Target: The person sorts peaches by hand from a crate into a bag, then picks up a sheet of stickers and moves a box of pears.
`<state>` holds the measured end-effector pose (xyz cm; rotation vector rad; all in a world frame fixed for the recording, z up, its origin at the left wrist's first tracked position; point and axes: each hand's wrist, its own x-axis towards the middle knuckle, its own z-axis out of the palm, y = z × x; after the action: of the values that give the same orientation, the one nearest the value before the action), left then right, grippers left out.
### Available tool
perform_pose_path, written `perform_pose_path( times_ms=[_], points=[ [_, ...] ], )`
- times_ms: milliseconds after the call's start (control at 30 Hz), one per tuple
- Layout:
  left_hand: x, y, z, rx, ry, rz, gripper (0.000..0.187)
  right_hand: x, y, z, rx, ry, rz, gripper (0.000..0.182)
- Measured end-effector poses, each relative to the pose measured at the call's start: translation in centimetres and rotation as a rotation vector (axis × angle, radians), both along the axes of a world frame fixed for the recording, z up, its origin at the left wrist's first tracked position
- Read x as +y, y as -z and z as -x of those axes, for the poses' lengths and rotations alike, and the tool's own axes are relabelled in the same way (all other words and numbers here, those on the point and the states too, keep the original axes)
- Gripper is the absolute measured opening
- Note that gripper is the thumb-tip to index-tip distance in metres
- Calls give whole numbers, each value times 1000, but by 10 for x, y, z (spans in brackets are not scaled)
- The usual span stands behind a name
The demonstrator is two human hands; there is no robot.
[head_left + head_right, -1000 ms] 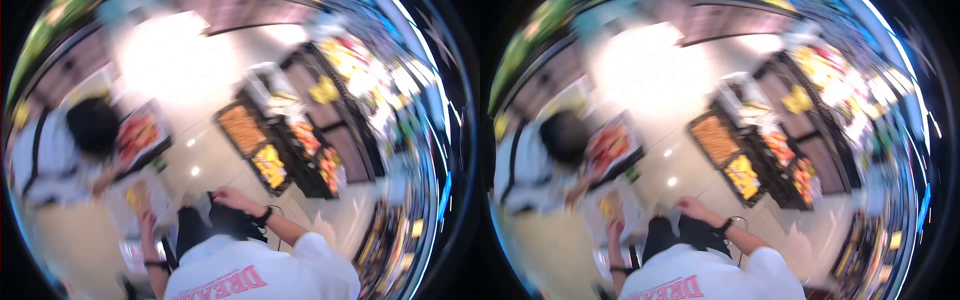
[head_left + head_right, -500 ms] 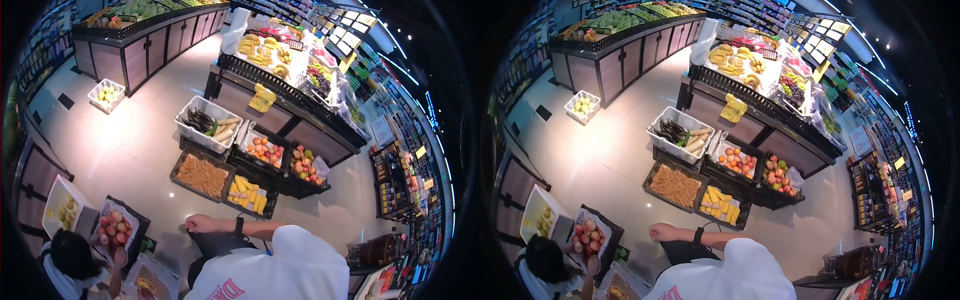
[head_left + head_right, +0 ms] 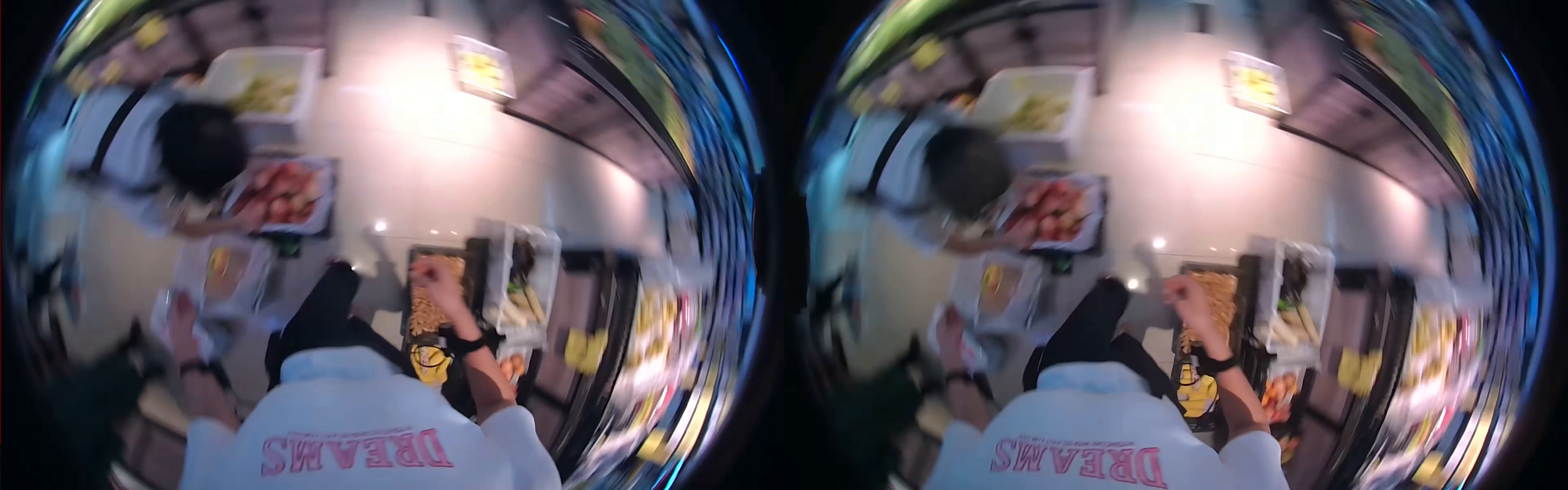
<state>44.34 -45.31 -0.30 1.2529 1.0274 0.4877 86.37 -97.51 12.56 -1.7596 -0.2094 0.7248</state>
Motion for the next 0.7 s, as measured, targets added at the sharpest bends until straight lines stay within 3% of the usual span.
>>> perform_pose_path(
  times_ms=[67,100,133,167,333,467,533,600,633,667,700],
  points=[
    [41,56,17,-464,-427,596,11,12,-1,-34,77,-66,11,14],
    [26,34,-4,-424,-600,643,12,17,2,-52,69,-107,56,12],
    [9,-2,-36,-308,-754,585,14,20,2,-68,50,-138,112,11],
    [8,2,-44,-287,-860,594,16,29,-5,-84,71,-177,146,12],
    [-10,3,-30,-353,-859,412,16,47,-30,-170,136,-313,264,13],
    [-51,-61,-24,-312,-1037,102,11,56,-68,-268,149,-557,404,16],
    [-86,-104,-9,-455,-1025,0,8,60,-82,-331,132,-737,507,18],
    [-130,-118,42,-356,-1193,-119,18,76,-105,-388,179,-803,594,23],
    [-170,-163,-12,-185,-1250,-212,23,56,-93,-433,456,-712,373,30],
    [-206,-201,-75,-16,-1307,-305,28,59,-100,-458,592,-693,317,36],
    [-253,-194,-62,-48,-1441,-251,28,60,-98,-482,508,-782,559,41]
  ],
)
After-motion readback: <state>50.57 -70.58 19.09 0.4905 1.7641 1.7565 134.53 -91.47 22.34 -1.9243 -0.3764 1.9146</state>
